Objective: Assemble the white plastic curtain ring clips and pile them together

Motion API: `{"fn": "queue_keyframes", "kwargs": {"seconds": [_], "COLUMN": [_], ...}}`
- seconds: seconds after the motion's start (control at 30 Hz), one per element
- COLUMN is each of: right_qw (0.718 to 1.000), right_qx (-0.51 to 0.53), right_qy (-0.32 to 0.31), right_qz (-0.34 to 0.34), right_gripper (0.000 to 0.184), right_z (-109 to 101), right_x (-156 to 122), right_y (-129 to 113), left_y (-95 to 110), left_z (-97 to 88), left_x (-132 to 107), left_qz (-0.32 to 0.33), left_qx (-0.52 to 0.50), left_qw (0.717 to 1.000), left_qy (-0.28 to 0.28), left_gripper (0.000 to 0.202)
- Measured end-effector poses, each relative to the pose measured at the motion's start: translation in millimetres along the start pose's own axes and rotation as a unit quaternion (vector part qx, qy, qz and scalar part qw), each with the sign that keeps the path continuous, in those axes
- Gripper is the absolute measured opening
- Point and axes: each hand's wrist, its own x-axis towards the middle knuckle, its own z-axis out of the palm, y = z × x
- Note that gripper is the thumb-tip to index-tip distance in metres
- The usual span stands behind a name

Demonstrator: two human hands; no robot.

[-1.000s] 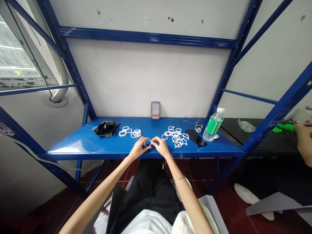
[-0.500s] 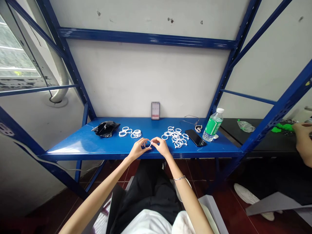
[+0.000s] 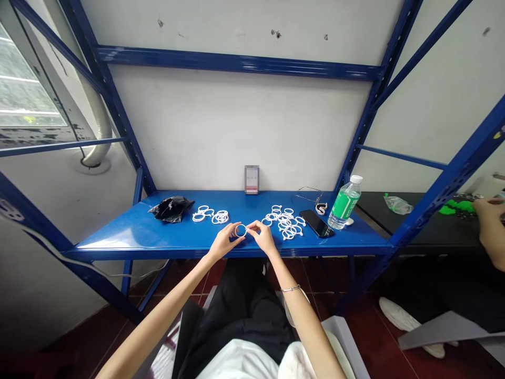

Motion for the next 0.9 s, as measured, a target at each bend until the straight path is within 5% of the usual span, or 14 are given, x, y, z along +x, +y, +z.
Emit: {"fn": "queue_keyframes", "kwargs": {"seconds": [0.9], "right_qw": [0.999], "right_qx": [-0.038], "right_qy": [-0.002], "right_qz": [-0.013], "right_gripper": [0.020], "right_z": [3.1], "right_x": [-0.7], "right_y": [13.2], "left_y": [2.4], "left_z": [-1.3], "left_x": [0.6], "left_qz": [0.002], "left_qx": [-0.013], "left_qw": [1.000], "left_qy": [0.007], "left_gripper": [0.045]}}
